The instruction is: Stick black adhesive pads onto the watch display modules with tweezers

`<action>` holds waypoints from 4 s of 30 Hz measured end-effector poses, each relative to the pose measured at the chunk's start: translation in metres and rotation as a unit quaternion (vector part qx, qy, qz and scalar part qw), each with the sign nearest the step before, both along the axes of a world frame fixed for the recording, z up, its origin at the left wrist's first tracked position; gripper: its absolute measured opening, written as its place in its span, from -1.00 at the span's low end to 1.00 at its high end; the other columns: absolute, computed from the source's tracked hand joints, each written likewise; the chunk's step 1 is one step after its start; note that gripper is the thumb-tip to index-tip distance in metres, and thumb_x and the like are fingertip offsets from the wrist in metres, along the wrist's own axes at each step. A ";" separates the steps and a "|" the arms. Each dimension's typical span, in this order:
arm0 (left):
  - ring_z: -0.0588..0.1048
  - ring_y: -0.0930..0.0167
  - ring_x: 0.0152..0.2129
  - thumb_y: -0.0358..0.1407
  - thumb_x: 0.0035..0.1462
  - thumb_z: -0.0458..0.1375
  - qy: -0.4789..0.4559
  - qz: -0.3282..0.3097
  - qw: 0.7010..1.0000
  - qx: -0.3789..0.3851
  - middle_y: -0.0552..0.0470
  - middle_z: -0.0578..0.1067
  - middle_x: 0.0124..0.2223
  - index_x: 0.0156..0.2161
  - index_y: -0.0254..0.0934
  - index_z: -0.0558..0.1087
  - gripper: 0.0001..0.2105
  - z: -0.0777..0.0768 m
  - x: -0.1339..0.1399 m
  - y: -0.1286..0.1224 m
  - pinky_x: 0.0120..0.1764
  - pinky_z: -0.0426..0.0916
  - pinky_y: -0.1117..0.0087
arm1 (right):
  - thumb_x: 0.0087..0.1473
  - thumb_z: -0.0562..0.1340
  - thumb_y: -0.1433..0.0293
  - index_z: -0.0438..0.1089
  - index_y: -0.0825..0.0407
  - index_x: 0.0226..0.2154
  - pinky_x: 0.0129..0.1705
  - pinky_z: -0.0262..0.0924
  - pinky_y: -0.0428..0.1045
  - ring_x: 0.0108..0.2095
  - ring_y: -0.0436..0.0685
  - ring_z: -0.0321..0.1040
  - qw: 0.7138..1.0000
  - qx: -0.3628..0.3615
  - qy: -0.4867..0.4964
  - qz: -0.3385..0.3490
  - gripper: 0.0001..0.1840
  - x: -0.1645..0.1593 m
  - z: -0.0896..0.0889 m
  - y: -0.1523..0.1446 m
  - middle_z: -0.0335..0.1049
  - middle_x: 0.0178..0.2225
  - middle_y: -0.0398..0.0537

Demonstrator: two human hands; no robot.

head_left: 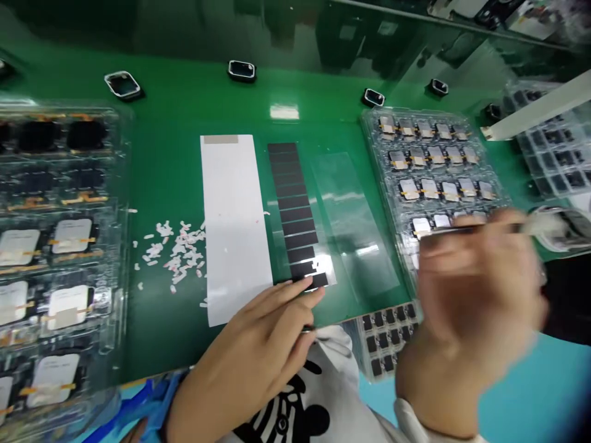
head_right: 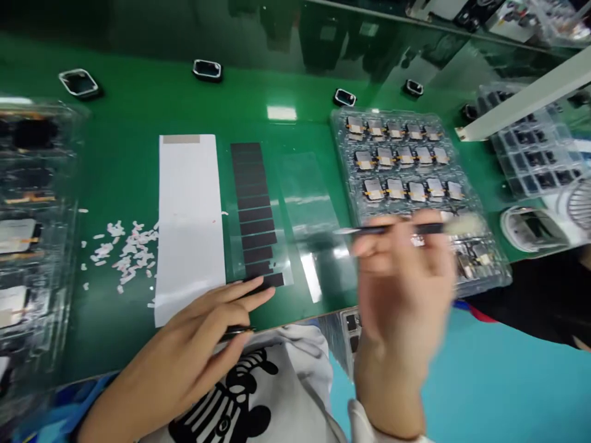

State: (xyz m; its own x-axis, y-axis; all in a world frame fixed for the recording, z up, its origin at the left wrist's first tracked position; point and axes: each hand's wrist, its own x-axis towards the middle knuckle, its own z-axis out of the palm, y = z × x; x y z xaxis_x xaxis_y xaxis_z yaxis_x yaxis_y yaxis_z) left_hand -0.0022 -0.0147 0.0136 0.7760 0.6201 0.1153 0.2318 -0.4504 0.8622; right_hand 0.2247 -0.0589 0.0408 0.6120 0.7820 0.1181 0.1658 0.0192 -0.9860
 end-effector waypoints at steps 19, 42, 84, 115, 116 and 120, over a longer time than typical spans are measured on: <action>0.52 0.15 0.05 -0.48 0.33 0.00 0.113 -0.028 0.972 0.202 -0.25 0.60 -0.02 -0.28 -0.32 0.37 -0.85 -0.010 0.014 0.010 -0.05 0.58 0.12 | 0.18 0.26 0.48 0.26 -0.05 -0.20 -0.30 0.59 -0.02 -0.39 0.08 0.60 0.992 -0.051 0.048 0.103 -0.82 -0.029 -0.056 -0.001 0.48 -0.27 -0.14; 0.61 0.40 -0.22 -0.39 0.31 0.13 0.010 0.112 0.993 -0.016 0.03 0.63 -0.15 -0.11 -0.20 0.43 -0.90 -0.004 0.007 0.014 -0.24 0.54 0.46 | 0.18 0.26 0.49 0.26 -0.04 -0.22 -0.34 0.57 -0.02 -0.39 0.11 0.60 0.996 0.008 0.071 0.062 -0.83 -0.025 -0.051 -0.002 0.57 -0.33 -0.14; 0.42 0.34 -0.38 -0.24 0.41 -0.16 -0.074 0.252 0.965 0.003 -0.09 0.49 -0.18 0.39 -0.19 0.08 -0.51 -0.013 0.005 0.020 -0.17 0.43 0.26 | 0.18 0.17 0.61 0.20 -0.05 -0.18 -0.24 0.61 0.11 -0.28 0.05 0.53 0.971 0.229 0.030 0.069 -0.74 -0.118 -0.032 0.042 0.42 -0.33 -0.14; 0.45 0.34 -0.30 -0.28 0.42 -0.17 -0.055 0.244 0.968 -0.015 -0.11 0.47 -0.16 0.40 -0.25 0.05 -0.51 -0.012 0.007 0.020 -0.13 0.46 0.28 | 0.18 0.18 0.57 0.18 -0.06 -0.20 -0.26 0.61 0.11 -0.32 0.04 0.52 0.977 0.211 -0.008 0.043 -0.76 -0.120 -0.039 0.044 0.38 -0.35 -0.16; 0.45 0.34 -0.29 -0.29 0.42 -0.17 -0.055 0.243 0.968 -0.017 -0.11 0.47 -0.15 0.40 -0.25 0.05 -0.51 -0.012 0.007 0.020 -0.13 0.45 0.28 | 0.17 0.18 0.58 0.18 -0.06 -0.20 -0.27 0.61 0.09 -0.32 0.04 0.51 0.976 0.212 -0.007 0.042 -0.76 -0.120 -0.039 0.044 0.38 -0.35 -0.16; 0.45 0.34 -0.26 -0.31 0.42 -0.18 -0.061 0.242 0.968 -0.022 -0.11 0.47 -0.13 0.39 -0.22 0.07 -0.52 -0.012 0.007 0.020 -0.10 0.44 0.30 | 0.16 0.17 0.62 0.19 -0.04 -0.18 -0.27 0.61 0.08 -0.31 0.03 0.51 0.974 0.224 0.000 0.042 -0.73 -0.119 -0.039 0.044 0.39 -0.33 -0.14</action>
State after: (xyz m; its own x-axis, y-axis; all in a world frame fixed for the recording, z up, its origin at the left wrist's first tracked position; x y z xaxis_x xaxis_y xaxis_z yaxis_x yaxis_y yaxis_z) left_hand 0.0053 0.0057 0.0014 0.3750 0.9142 0.1533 0.3016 -0.2767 0.9124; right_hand 0.1054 -0.0152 0.0020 0.5483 0.6990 0.4590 0.1452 0.4610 -0.8755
